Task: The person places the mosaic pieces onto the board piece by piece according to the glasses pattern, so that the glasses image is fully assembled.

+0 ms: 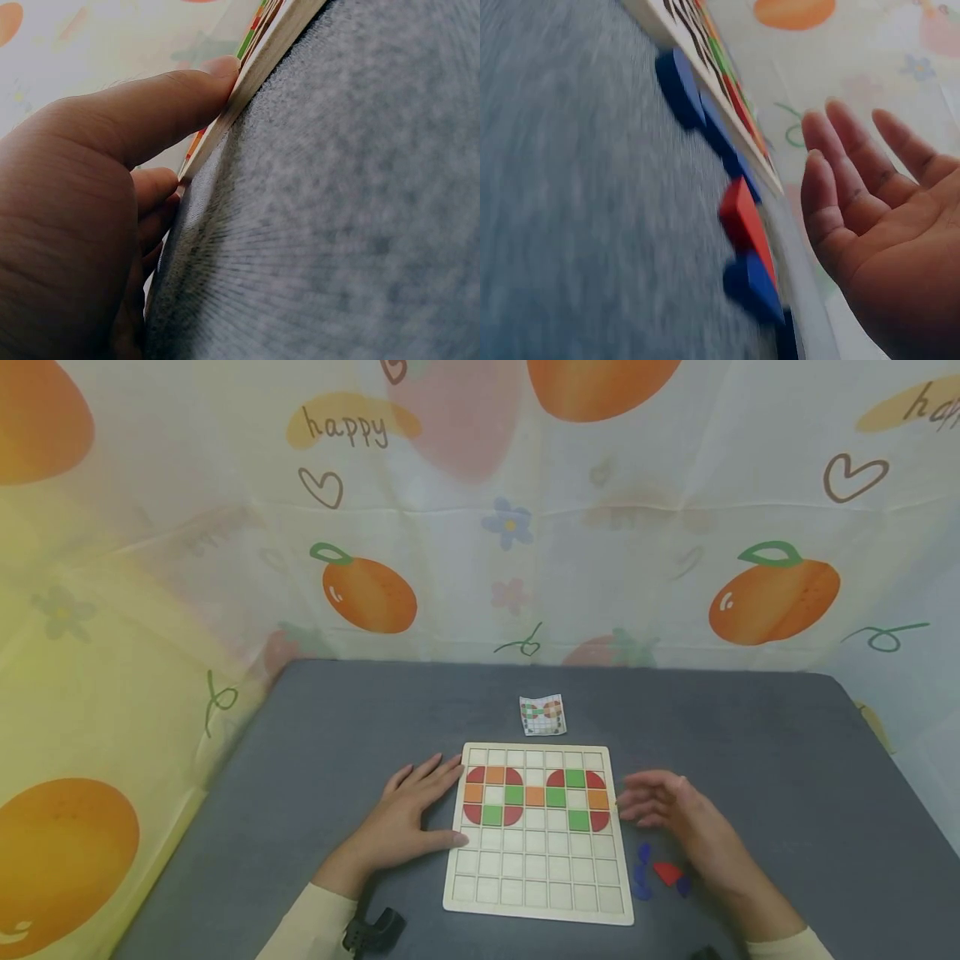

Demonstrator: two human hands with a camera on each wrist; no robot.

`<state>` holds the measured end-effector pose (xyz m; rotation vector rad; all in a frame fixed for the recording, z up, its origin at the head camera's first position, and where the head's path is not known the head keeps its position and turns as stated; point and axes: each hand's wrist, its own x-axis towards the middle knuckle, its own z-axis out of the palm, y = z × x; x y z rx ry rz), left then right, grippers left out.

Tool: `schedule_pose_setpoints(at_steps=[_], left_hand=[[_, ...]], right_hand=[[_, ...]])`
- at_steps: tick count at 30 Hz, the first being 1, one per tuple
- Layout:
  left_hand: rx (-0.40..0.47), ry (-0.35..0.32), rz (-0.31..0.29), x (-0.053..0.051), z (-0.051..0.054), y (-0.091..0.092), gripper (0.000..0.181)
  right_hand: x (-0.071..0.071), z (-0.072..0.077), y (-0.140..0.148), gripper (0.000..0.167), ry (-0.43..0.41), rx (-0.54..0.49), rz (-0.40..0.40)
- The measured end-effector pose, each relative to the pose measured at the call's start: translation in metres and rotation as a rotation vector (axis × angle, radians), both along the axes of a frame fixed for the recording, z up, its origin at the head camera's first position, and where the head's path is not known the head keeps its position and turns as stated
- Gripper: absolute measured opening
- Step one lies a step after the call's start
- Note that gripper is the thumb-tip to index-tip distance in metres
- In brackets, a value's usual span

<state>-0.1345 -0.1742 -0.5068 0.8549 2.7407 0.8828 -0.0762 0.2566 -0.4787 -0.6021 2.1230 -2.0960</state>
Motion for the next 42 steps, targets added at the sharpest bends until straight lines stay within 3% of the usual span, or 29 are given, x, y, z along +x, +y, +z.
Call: schedule_pose_setpoints(at_steps=[5, 9, 13, 17, 21, 25, 28, 31, 36, 42], left_hand=[[0.005, 0.004, -0.007, 0.000, 0.000, 0.000, 0.102], [0.005, 0.003, -0.008, 0.000, -0.001, -0.001, 0.102], [0.006, 0.005, -0.003, 0.001, -0.001, -0.001, 0.102], [0.006, 0.010, -0.004, 0.001, -0.001, 0.000, 0.102], [0.012, 0.017, -0.006, 0.001, -0.002, 0.000, 0.101], [0.005, 0.013, -0.001, 0.001, -0.002, -0.001, 0.101], [-0.006, 0.005, 0.000, 0.001, -0.001, -0.001, 0.102], [-0.007, 0.002, 0.001, 0.001, -0.001, 0.000, 0.103], [-0.006, 0.002, 0.002, 0.001, 0.000, 0.000, 0.103], [-0.007, 0.002, 0.005, 0.001, 0.000, 0.000, 0.102]], right_hand=[[0.005, -0.005, 0.017, 0.057, 0.065, -0.008, 0.031], [0.010, -0.008, 0.032, 0.054, 0.073, 0.059, 0.003], [0.015, -0.008, 0.044, 0.048, 0.009, 0.194, -0.063], [0.017, -0.008, 0.050, 0.037, -0.124, 0.325, -0.106], [0.016, -0.011, 0.051, 0.048, -0.214, 0.464, -0.086], [0.015, -0.015, 0.050, 0.052, -0.094, 0.581, -0.012], [0.015, -0.017, 0.050, 0.047, 0.043, 0.614, 0.028], [0.015, -0.020, 0.048, 0.039, 0.118, 0.633, 0.027], [0.016, -0.022, 0.046, 0.027, 0.150, 0.672, 0.003], [0.017, -0.018, 0.042, 0.017, 0.131, 0.670, -0.002]])
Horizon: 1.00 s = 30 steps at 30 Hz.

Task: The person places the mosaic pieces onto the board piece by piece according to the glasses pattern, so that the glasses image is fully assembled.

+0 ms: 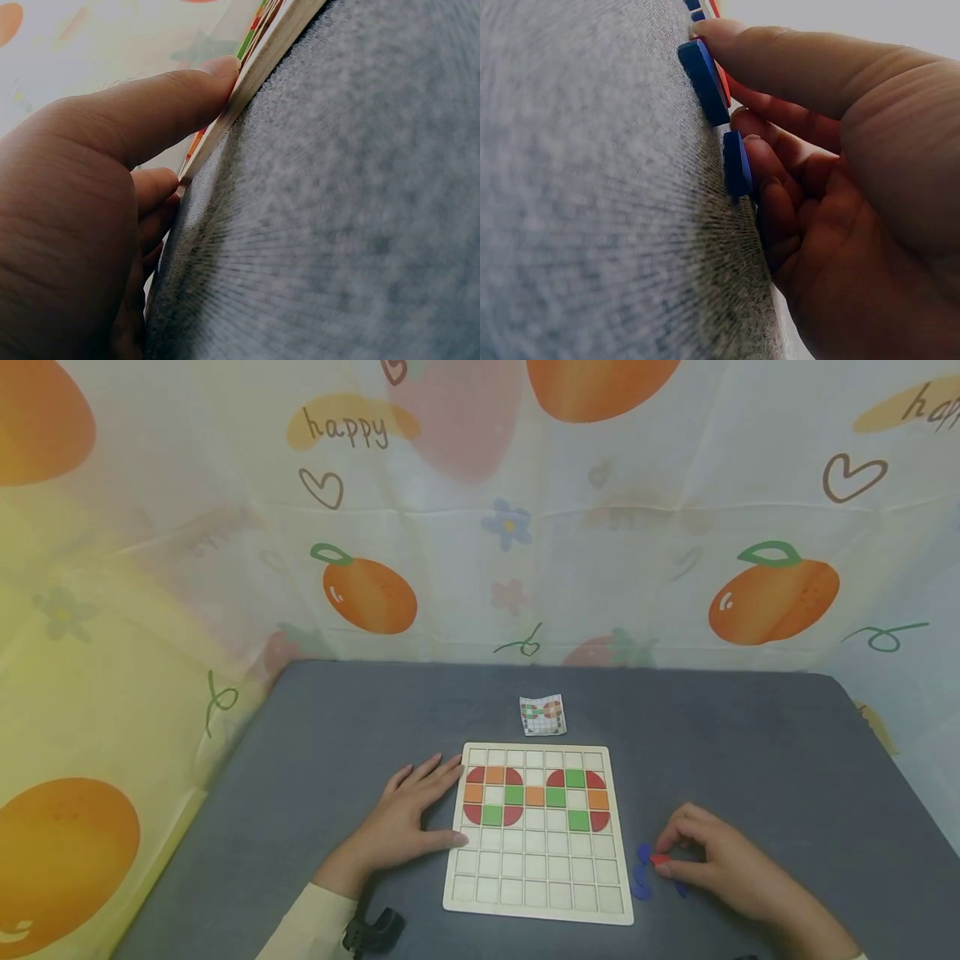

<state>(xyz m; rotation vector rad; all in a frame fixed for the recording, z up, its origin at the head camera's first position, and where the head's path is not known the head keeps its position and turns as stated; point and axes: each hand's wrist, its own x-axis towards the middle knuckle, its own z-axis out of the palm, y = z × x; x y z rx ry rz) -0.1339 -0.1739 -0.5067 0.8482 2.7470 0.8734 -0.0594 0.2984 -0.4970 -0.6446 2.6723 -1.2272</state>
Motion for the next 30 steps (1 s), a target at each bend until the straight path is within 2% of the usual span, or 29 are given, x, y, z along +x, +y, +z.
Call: schedule_pose_setpoints(at_steps=[7, 13, 17, 23, 26, 30], left_hand=[[0.000, 0.005, -0.001, 0.0001, -0.0001, 0.0000, 0.102], [0.000, -0.005, 0.001, 0.0000, -0.0002, -0.0004, 0.103], [0.001, 0.000, -0.003, -0.0002, -0.0002, -0.0009, 0.103], [0.002, 0.002, -0.005, -0.0008, -0.0007, -0.0011, 0.102], [-0.002, 0.001, -0.002, -0.0009, -0.0014, -0.0012, 0.103], [0.000, 0.002, -0.002, -0.0009, -0.0019, -0.0014, 0.103]], right_hand=[[0.0004, 0.0040, -0.0024, 0.014, -0.036, 0.019, -0.004], [0.0012, 0.0052, -0.0041, 0.015, 0.024, 0.062, 0.001], [0.0034, 0.0068, -0.0056, 0.019, -0.012, 0.086, -0.025], [0.0031, 0.0070, -0.0059, 0.014, -0.131, 0.017, -0.057], [0.0021, 0.0070, -0.0053, 0.017, -0.124, -0.006, -0.074], [0.0029, 0.0105, -0.0086, 0.017, -0.114, -0.057, -0.158]])
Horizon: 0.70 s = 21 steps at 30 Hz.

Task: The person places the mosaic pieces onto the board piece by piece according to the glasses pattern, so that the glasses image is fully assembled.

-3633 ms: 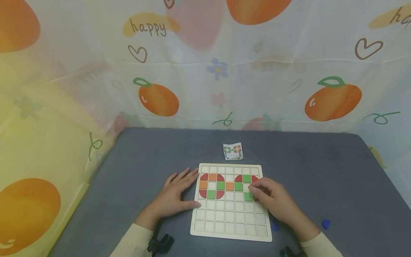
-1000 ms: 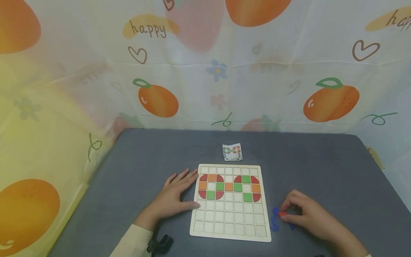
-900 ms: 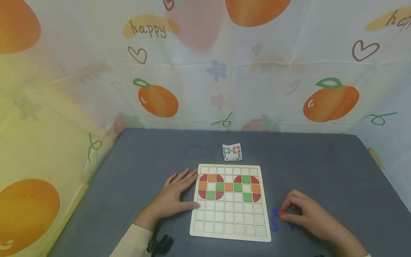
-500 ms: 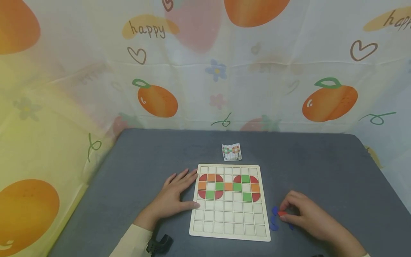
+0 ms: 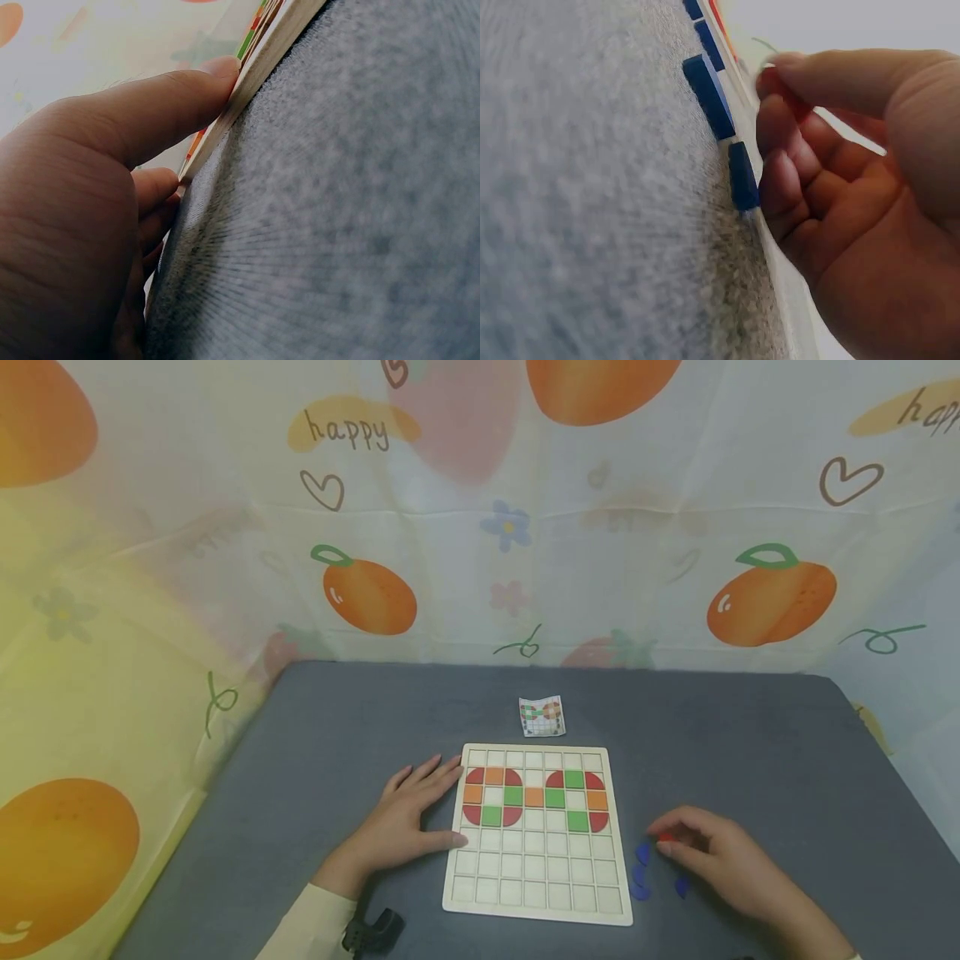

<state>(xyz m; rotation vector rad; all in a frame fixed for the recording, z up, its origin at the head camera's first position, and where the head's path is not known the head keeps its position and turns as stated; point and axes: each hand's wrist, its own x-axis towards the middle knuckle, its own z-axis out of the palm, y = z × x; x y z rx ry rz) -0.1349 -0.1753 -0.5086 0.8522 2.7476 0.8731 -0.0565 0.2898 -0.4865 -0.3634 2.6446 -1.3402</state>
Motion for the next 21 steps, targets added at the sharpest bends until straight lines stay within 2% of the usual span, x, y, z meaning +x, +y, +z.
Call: schedule_pose_setpoints(at_steps=[4, 10, 16, 21], left_hand=[[-0.001, -0.001, -0.001, 0.000, 0.000, 0.000, 0.103], [0.003, -0.002, 0.001, 0.000, 0.000, 0.000, 0.103], [0.004, -0.005, 0.001, 0.000, 0.001, 0.001, 0.103], [0.011, -0.002, -0.002, 0.000, 0.001, 0.001, 0.103]], right_hand=[[0.000, 0.004, -0.005, 0.019, 0.023, -0.050, -0.083], [-0.001, 0.007, -0.012, 0.011, 0.100, -0.059, -0.128], [-0.003, 0.008, -0.022, 0.014, 0.102, -0.175, -0.093], [-0.007, 0.009, -0.034, 0.022, 0.113, -0.139, -0.072]])
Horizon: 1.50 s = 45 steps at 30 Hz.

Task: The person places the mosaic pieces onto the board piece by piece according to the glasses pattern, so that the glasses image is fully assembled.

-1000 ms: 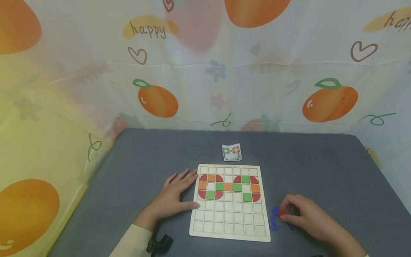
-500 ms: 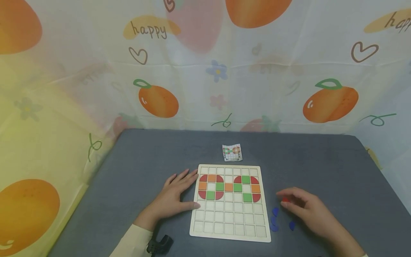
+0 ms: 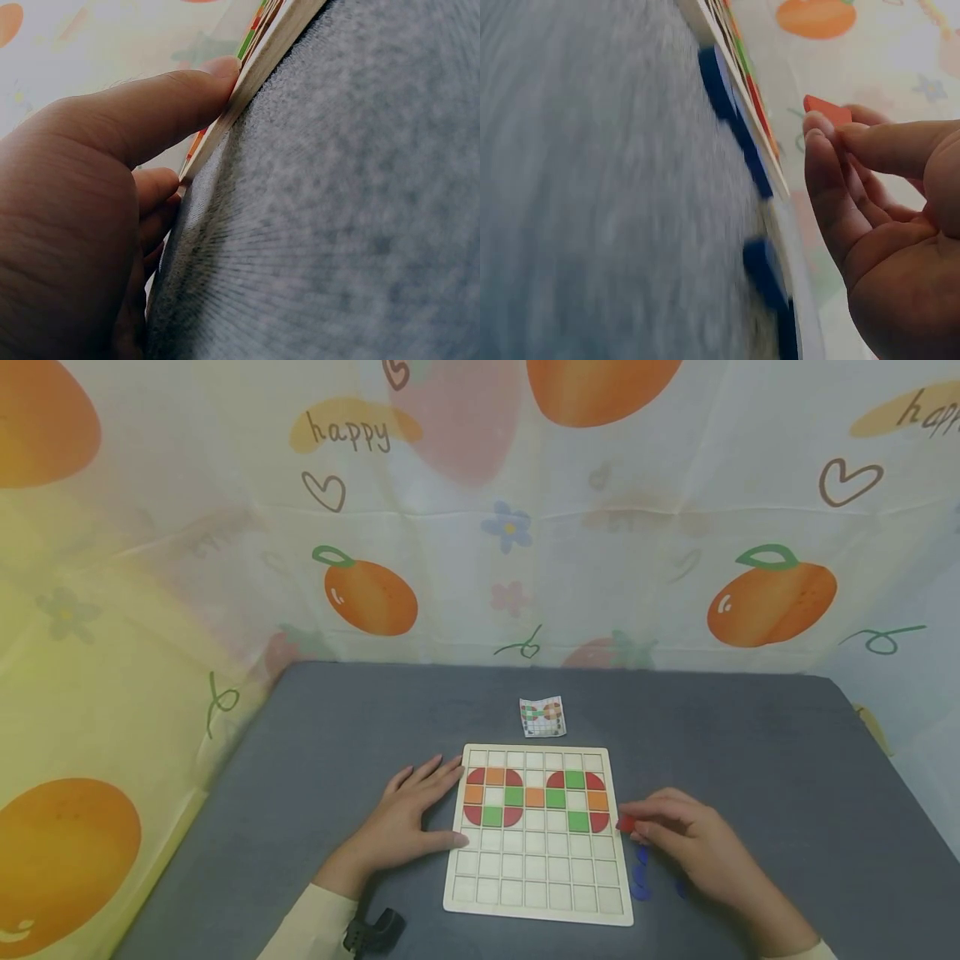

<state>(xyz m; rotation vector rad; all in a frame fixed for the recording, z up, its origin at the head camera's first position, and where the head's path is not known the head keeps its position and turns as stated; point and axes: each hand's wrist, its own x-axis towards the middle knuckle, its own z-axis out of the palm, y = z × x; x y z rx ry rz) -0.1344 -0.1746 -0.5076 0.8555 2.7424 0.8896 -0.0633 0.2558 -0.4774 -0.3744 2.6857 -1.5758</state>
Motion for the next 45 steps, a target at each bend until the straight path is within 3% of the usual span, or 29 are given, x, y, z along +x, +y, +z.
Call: schedule_pose_setpoints(at_steps=[4, 9, 27, 45], left_hand=[[-0.005, 0.004, 0.000, 0.000, -0.001, 0.000, 0.103], [-0.004, 0.007, -0.001, -0.001, -0.002, 0.000, 0.103], [0.021, 0.018, -0.007, 0.000, -0.002, 0.000, 0.101], [0.000, 0.009, 0.002, 0.000, -0.002, 0.000, 0.102]], right_hand=[[-0.005, 0.000, -0.012, 0.022, -0.010, -0.018, 0.026], [-0.013, 0.002, -0.028, 0.016, -0.107, -0.108, 0.063], [-0.026, 0.001, -0.085, 0.011, -0.169, 0.001, -0.098], [-0.023, -0.003, -0.099, 0.017, -0.065, 0.118, -0.126]])
